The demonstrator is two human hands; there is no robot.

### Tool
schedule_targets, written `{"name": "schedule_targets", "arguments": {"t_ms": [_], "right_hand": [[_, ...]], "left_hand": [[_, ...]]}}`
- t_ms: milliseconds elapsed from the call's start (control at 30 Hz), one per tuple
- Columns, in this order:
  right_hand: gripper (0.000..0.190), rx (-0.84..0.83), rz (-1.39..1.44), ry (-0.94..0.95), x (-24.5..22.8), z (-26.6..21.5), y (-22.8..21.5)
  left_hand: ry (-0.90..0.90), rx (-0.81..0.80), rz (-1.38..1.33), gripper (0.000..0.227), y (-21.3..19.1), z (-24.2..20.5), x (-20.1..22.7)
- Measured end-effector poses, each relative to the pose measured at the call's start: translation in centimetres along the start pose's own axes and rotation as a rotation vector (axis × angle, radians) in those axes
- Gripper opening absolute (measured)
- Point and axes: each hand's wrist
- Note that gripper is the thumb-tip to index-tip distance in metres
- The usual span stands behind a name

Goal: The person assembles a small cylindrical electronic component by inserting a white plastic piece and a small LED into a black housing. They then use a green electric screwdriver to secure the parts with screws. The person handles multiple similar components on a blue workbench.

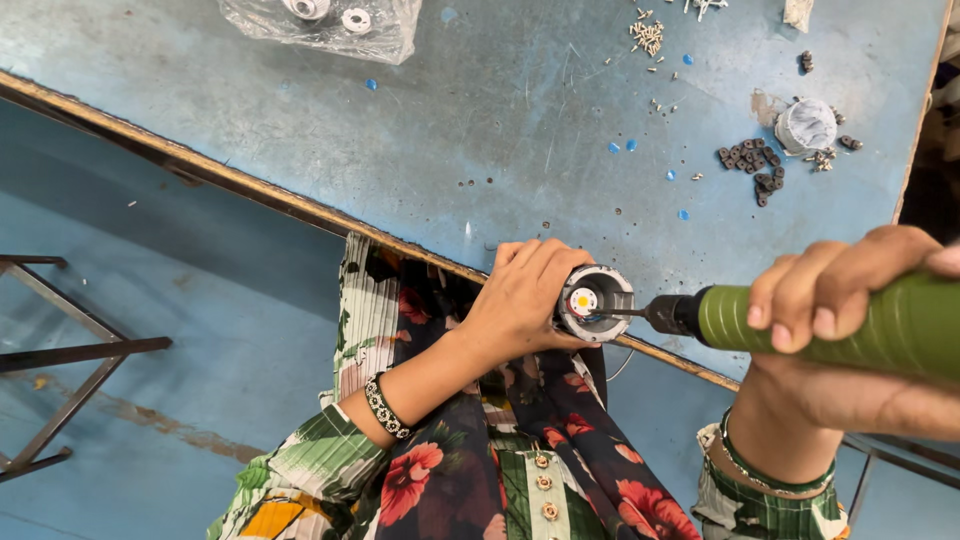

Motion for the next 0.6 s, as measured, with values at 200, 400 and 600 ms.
{"name": "schedule_targets", "arguments": {"t_ms": [200,400,600], "right_hand": [[0.083,-0.047,0.039,0.015,1.0,1.2,1.4],[0.077,-0.138,-0.017,0.012,1.5,3.7,2.6],[0.077,-0.209,0.018,0.044,2.5,6.1,3.0]], "left_hand": [[0.004,0.013,-0.003,0.084,-0.1,0.0,0.1],[0.013,0.016,0.006,0.086,0.0,0.0,0.0],[0.001,-0.003,0.017,0.087,-0.1,0.0,0.0]]}}
Point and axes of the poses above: each hand's wrist, its own z-axis towards the middle knuckle, its own y-axis out of the palm, x = y × z, and after that the axes turned 5 degrees about -z, right-handed
